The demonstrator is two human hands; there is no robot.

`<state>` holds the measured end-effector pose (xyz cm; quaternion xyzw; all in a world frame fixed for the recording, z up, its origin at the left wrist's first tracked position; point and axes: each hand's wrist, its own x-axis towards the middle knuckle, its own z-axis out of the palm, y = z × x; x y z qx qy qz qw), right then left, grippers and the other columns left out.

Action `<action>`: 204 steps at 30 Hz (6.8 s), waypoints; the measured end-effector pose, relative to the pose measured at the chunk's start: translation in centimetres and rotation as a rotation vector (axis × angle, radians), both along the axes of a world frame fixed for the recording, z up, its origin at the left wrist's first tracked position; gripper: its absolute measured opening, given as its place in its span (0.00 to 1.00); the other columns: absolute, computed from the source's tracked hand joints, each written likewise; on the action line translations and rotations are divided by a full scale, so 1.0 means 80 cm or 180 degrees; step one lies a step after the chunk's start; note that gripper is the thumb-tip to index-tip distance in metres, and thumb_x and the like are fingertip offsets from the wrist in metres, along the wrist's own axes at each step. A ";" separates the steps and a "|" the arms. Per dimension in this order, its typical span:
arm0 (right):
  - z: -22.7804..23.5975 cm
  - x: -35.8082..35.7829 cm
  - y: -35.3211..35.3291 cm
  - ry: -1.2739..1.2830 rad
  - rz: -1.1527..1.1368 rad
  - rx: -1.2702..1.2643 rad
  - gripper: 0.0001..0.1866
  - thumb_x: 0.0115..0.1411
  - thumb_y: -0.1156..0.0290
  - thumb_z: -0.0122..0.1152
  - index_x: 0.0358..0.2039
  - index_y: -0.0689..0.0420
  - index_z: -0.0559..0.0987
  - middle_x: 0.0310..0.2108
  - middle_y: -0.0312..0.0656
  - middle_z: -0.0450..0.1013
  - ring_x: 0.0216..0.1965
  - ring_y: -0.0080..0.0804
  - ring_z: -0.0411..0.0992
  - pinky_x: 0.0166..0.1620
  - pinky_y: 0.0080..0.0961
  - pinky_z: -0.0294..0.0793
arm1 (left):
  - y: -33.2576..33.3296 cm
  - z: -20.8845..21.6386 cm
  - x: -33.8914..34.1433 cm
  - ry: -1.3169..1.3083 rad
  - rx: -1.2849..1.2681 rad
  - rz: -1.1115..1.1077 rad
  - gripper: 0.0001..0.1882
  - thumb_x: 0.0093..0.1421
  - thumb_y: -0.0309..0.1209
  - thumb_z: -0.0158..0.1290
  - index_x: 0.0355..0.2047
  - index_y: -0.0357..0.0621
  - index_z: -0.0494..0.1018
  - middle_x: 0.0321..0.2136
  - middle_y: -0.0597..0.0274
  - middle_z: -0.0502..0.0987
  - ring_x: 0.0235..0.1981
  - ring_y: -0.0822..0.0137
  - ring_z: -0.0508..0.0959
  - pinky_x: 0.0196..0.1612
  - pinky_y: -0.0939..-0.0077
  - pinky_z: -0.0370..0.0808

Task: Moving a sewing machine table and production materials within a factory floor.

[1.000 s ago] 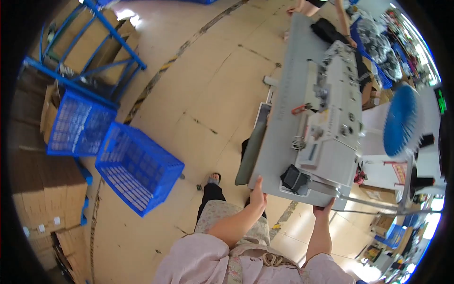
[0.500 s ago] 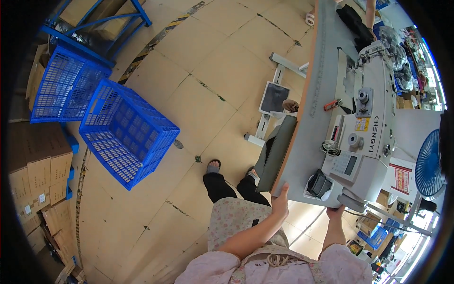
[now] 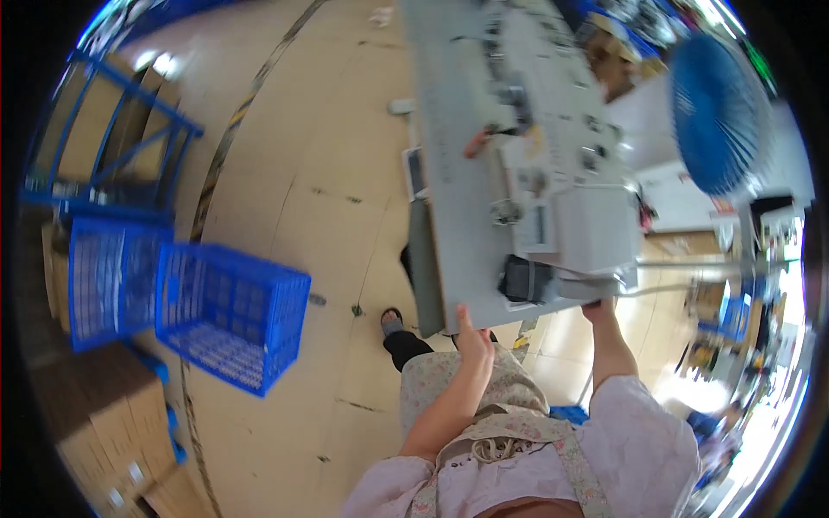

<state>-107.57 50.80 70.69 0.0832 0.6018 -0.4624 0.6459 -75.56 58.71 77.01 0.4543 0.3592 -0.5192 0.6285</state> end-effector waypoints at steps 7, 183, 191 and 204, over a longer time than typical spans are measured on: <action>0.008 -0.006 -0.017 -0.0268 -0.0484 -0.0031 0.36 0.44 0.43 0.61 0.49 0.51 0.67 0.48 0.39 0.65 0.48 0.38 0.65 0.50 0.41 0.65 | -0.009 -0.006 -0.023 -0.0271 -0.0404 -0.0624 0.24 0.58 0.49 0.44 0.47 0.45 0.64 0.43 0.65 0.71 0.44 0.66 0.71 0.46 0.71 0.70; 0.015 0.244 0.108 -0.0069 -0.6433 0.0210 0.41 0.41 0.29 0.47 0.46 0.48 0.68 0.43 0.36 0.69 0.41 0.37 0.70 0.41 0.40 0.72 | -0.390 -0.092 -0.217 0.0096 -0.0516 -0.6521 0.22 0.53 0.51 0.50 0.39 0.48 0.69 0.35 0.63 0.74 0.35 0.64 0.75 0.36 0.67 0.74; 0.015 0.054 0.115 -0.0035 -0.6501 0.0123 0.38 0.44 0.30 0.44 0.45 0.48 0.68 0.43 0.36 0.69 0.41 0.36 0.69 0.41 0.38 0.73 | -0.379 -0.096 -0.415 0.0055 -0.0492 -0.6914 0.24 0.52 0.53 0.51 0.40 0.48 0.69 0.34 0.63 0.74 0.34 0.65 0.74 0.35 0.68 0.74; 0.011 -0.191 0.138 -0.0295 -0.6841 0.0431 0.37 0.46 0.31 0.45 0.45 0.49 0.68 0.42 0.37 0.69 0.43 0.37 0.68 0.43 0.36 0.72 | -0.351 -0.114 -0.682 0.0207 -0.0409 -0.7020 0.24 0.52 0.53 0.50 0.40 0.48 0.69 0.35 0.63 0.74 0.36 0.64 0.75 0.36 0.65 0.75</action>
